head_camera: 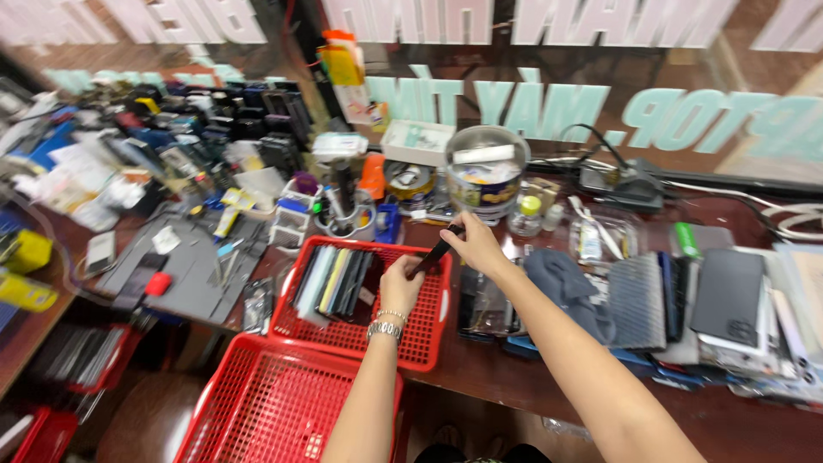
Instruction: The person wipes multiple mobile phones with a gray cloth, handling them one at a time. They pick up each phone, wipe the front and back surfaces, and place the cleaned phones into a red basket. The process repeats for several devices on a cluttered workbench.
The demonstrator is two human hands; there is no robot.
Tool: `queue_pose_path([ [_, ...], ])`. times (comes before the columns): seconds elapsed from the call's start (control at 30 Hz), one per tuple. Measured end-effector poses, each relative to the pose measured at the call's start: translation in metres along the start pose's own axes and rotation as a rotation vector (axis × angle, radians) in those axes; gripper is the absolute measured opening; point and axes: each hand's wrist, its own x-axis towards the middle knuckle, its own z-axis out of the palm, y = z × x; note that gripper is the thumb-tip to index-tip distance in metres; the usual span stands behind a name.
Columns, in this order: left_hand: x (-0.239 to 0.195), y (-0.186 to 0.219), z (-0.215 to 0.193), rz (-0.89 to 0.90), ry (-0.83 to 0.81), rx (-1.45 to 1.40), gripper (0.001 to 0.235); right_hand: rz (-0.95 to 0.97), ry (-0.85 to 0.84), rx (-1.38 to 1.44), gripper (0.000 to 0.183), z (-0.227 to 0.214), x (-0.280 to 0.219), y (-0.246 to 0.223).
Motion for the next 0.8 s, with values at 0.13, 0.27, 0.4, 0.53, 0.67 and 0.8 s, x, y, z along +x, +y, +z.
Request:
queue_pose_path([
  [0.13, -0.032, -0.018, -0.050, -0.150, 0.157, 0.248, 0.012, 0.112, -0.061, 0.066, 0.039, 0.066, 0.009, 0.015],
  [0.27, -0.049, -0.043, -0.069, -0.268, 0.213, 0.408, 0.013, 0.350, -0.216, 0.324, 0.052, 0.138, 0.011, 0.047],
  [0.4, -0.049, -0.069, -0.071, -0.363, 0.256, 0.515, 0.014, 0.716, -0.411, 0.678, 0.066, 0.202, 0.010, 0.083],
  [0.53, -0.043, -0.096, -0.067, -0.359, 0.227, 0.543, 0.014, 0.765, -0.513, 0.628, 0.061, 0.250, 0.010, 0.105],
  [0.67, -0.032, -0.113, -0.061, -0.379, 0.203, 0.563, 0.013, 0.792, -0.592, 0.575, 0.061, 0.271, 0.001, 0.112],
  [0.8, -0.021, -0.117, -0.058, -0.405, 0.144, 0.635, 0.018, 0.682, -0.733, 0.618, 0.052, 0.274, 0.002, 0.095],
])
